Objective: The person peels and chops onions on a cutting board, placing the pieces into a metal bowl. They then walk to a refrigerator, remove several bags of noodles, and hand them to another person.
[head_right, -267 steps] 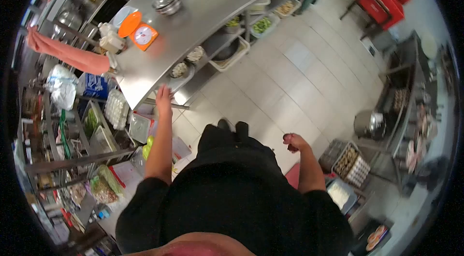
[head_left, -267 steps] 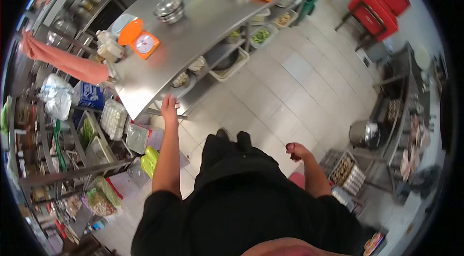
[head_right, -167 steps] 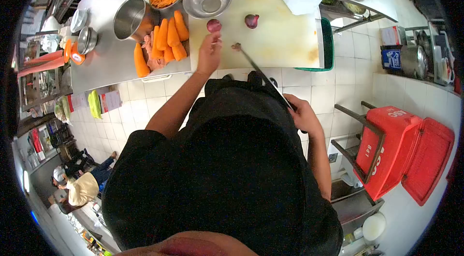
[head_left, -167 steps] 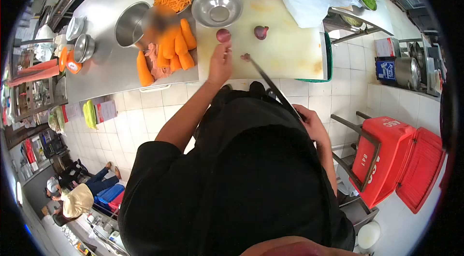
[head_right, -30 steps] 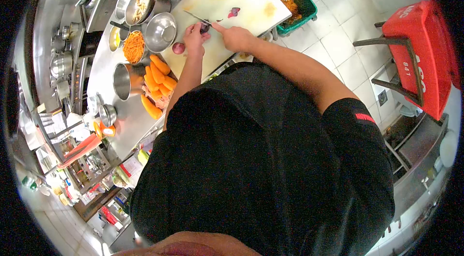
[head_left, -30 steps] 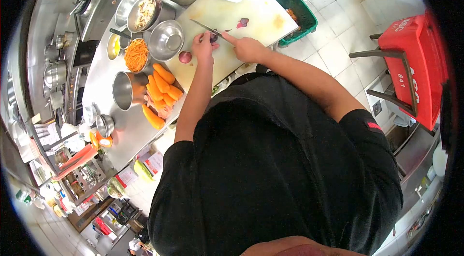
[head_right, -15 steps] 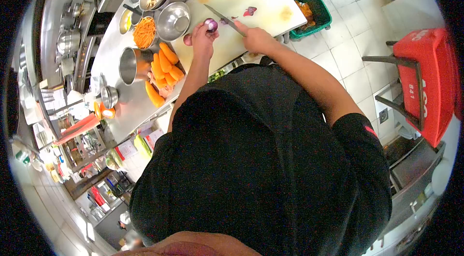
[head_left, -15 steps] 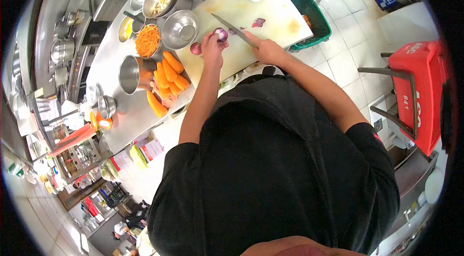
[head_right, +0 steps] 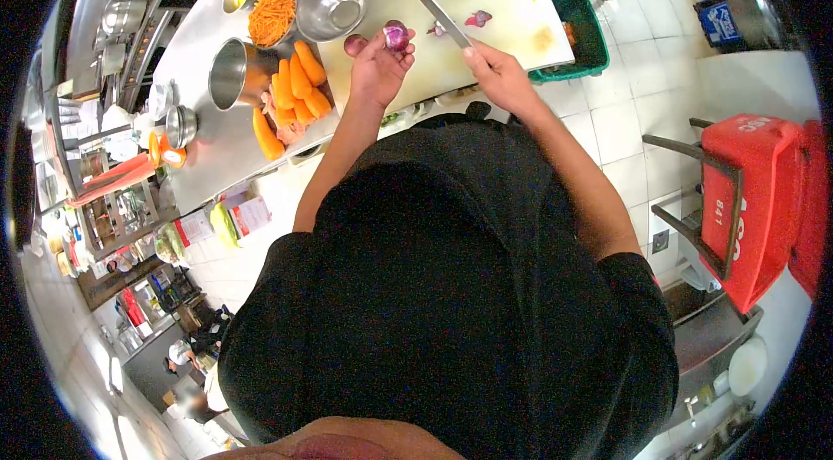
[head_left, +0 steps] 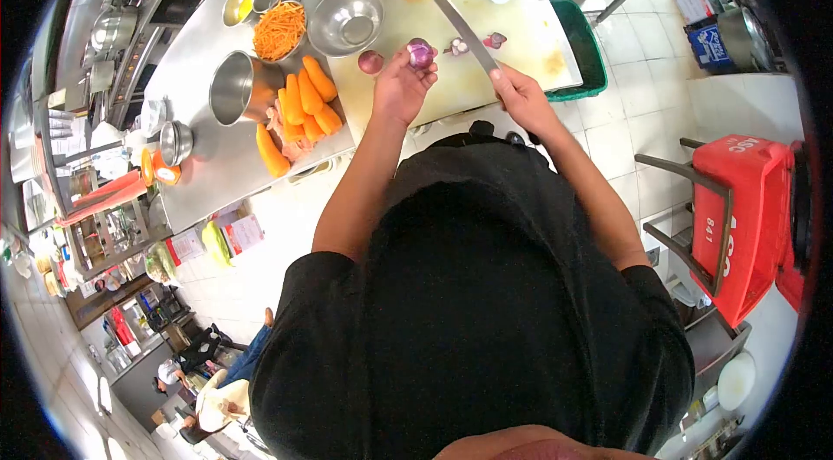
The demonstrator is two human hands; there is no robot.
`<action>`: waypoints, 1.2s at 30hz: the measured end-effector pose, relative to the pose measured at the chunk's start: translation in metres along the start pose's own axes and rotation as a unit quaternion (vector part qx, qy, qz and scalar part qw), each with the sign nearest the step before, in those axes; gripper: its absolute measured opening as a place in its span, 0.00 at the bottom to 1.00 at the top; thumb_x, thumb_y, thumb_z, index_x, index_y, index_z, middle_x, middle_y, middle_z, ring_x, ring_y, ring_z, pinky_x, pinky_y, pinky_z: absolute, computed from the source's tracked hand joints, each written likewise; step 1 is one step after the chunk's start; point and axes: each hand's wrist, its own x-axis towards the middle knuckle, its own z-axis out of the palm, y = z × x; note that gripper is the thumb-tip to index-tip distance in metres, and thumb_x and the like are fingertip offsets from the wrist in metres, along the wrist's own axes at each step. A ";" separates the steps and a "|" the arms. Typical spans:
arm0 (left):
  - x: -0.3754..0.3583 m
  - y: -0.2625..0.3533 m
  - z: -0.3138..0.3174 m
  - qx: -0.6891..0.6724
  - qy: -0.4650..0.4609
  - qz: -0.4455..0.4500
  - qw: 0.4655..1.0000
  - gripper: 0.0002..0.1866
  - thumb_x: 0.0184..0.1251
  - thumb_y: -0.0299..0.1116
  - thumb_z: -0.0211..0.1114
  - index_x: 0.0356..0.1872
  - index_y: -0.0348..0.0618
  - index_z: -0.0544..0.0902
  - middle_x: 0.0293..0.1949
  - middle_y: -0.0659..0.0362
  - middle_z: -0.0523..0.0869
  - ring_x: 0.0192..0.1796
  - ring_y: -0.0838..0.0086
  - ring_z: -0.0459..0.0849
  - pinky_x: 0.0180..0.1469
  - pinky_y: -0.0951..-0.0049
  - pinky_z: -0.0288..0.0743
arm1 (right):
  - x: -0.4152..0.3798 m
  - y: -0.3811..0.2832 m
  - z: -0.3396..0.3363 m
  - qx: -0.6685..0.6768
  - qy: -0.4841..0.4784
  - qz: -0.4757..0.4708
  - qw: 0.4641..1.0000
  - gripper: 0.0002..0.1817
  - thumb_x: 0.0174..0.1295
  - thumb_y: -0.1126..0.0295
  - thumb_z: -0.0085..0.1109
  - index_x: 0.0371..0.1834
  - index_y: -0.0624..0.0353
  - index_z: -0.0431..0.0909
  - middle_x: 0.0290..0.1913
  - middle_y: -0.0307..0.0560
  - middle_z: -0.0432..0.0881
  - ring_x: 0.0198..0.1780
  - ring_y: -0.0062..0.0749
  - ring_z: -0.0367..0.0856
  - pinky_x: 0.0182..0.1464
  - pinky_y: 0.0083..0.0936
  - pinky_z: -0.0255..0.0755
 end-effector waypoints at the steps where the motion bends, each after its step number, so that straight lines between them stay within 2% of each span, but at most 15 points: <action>1: -0.001 -0.003 0.004 -0.002 -0.010 -0.004 1.000 0.18 0.75 0.40 0.56 0.56 0.37 0.76 0.51 0.48 0.85 0.43 0.65 0.83 0.47 0.68 0.80 | 0.001 -0.018 0.002 0.062 -0.018 0.065 0.996 0.28 0.77 0.46 0.44 0.58 0.61 0.77 0.27 0.37 0.72 0.21 0.23 0.68 0.26 0.24 0.68; 2: -0.001 -0.005 0.008 -0.004 -0.022 -0.007 1.000 0.19 0.76 0.41 0.56 0.56 0.37 0.76 0.51 0.48 0.85 0.44 0.65 0.83 0.47 0.69 0.80 | 0.004 -0.036 0.002 0.123 -0.036 0.128 0.983 0.31 0.78 0.42 0.40 0.54 0.62 0.79 0.26 0.37 0.70 0.20 0.22 0.67 0.24 0.24 0.66; 3: -0.001 -0.008 0.011 -0.009 -0.034 -0.013 0.999 0.19 0.76 0.41 0.56 0.57 0.37 0.76 0.52 0.48 0.85 0.43 0.66 0.83 0.47 0.69 0.80 | 0.005 -0.051 0.001 0.109 -0.043 0.139 0.983 0.37 0.77 0.37 0.32 0.44 0.64 0.77 0.23 0.37 0.69 0.19 0.22 0.66 0.23 0.23 0.63; 6: -0.003 -0.012 0.017 -0.021 -0.067 -0.029 0.997 0.19 0.76 0.41 0.55 0.58 0.38 0.76 0.52 0.48 0.85 0.43 0.67 0.82 0.46 0.70 0.79 | 0.015 -0.055 -0.007 0.111 -0.061 0.197 0.972 0.40 0.76 0.34 0.28 0.48 0.65 0.75 0.20 0.36 0.66 0.18 0.22 0.64 0.23 0.22 0.62; 9: -0.009 -0.012 0.027 -0.018 -0.088 -0.038 0.995 0.20 0.77 0.41 0.54 0.62 0.39 0.74 0.52 0.49 0.84 0.42 0.69 0.81 0.47 0.70 0.78 | 0.015 -0.067 -0.010 0.101 -0.091 0.150 0.979 0.45 0.75 0.33 0.26 0.61 0.70 0.70 0.17 0.35 0.64 0.17 0.20 0.62 0.22 0.21 0.61; 12: -0.018 -0.008 0.040 -0.018 -0.096 -0.033 0.995 0.22 0.78 0.41 0.53 0.65 0.41 0.72 0.51 0.51 0.84 0.40 0.71 0.81 0.46 0.71 0.77 | 0.014 -0.088 -0.005 0.081 -0.124 0.087 0.985 0.46 0.75 0.33 0.26 0.69 0.69 0.66 0.18 0.35 0.64 0.17 0.18 0.62 0.22 0.20 0.60; 15: -0.025 -0.002 0.047 -0.020 -0.118 -0.035 0.992 0.23 0.78 0.42 0.54 0.66 0.40 0.71 0.50 0.53 0.84 0.40 0.72 0.81 0.45 0.73 0.76 | 0.018 -0.093 0.000 0.081 -0.159 0.057 0.982 0.45 0.76 0.33 0.26 0.73 0.65 0.64 0.18 0.34 0.65 0.17 0.17 0.61 0.22 0.18 0.59; 18: -0.032 0.002 0.048 -0.011 -0.135 -0.042 0.990 0.25 0.76 0.42 0.57 0.67 0.40 0.71 0.49 0.56 0.85 0.40 0.74 0.80 0.44 0.75 0.75 | 0.021 -0.089 0.004 0.087 -0.161 0.074 0.980 0.40 0.77 0.35 0.28 0.80 0.53 0.59 0.18 0.32 0.62 0.17 0.16 0.59 0.22 0.19 0.57; 24: -0.043 0.004 0.042 0.025 -0.143 -0.040 0.989 0.27 0.74 0.43 0.62 0.67 0.39 0.73 0.47 0.59 0.85 0.39 0.77 0.80 0.42 0.78 0.74 | 0.024 -0.102 0.012 0.066 -0.191 0.048 0.978 0.43 0.74 0.32 0.29 0.77 0.56 0.63 0.21 0.33 0.64 0.18 0.15 0.58 0.22 0.17 0.57; 30: -0.054 0.010 0.034 0.069 -0.126 -0.057 0.988 0.26 0.73 0.43 0.63 0.66 0.38 0.75 0.46 0.60 0.85 0.38 0.79 0.78 0.41 0.78 0.73 | 0.030 -0.100 0.014 0.050 -0.230 0.097 0.967 0.43 0.73 0.31 0.32 0.74 0.58 0.66 0.21 0.34 0.65 0.17 0.16 0.59 0.19 0.18 0.56; 33: -0.056 0.009 0.026 0.064 -0.124 -0.069 0.988 0.27 0.73 0.41 0.64 0.67 0.37 0.74 0.47 0.58 0.86 0.38 0.79 0.79 0.40 0.78 0.74 | 0.031 -0.110 0.013 0.037 -0.242 0.140 0.960 0.41 0.74 0.32 0.32 0.65 0.60 0.72 0.20 0.34 0.65 0.16 0.15 0.59 0.18 0.17 0.55; 36: -0.059 0.008 0.031 0.101 -0.103 -0.042 0.989 0.28 0.72 0.39 0.65 0.68 0.37 0.73 0.48 0.57 0.86 0.37 0.79 0.79 0.41 0.78 0.74 | 0.035 -0.102 0.007 0.071 -0.234 0.181 0.953 0.38 0.75 0.33 0.31 0.54 0.59 0.75 0.17 0.32 0.64 0.15 0.14 0.59 0.18 0.17 0.54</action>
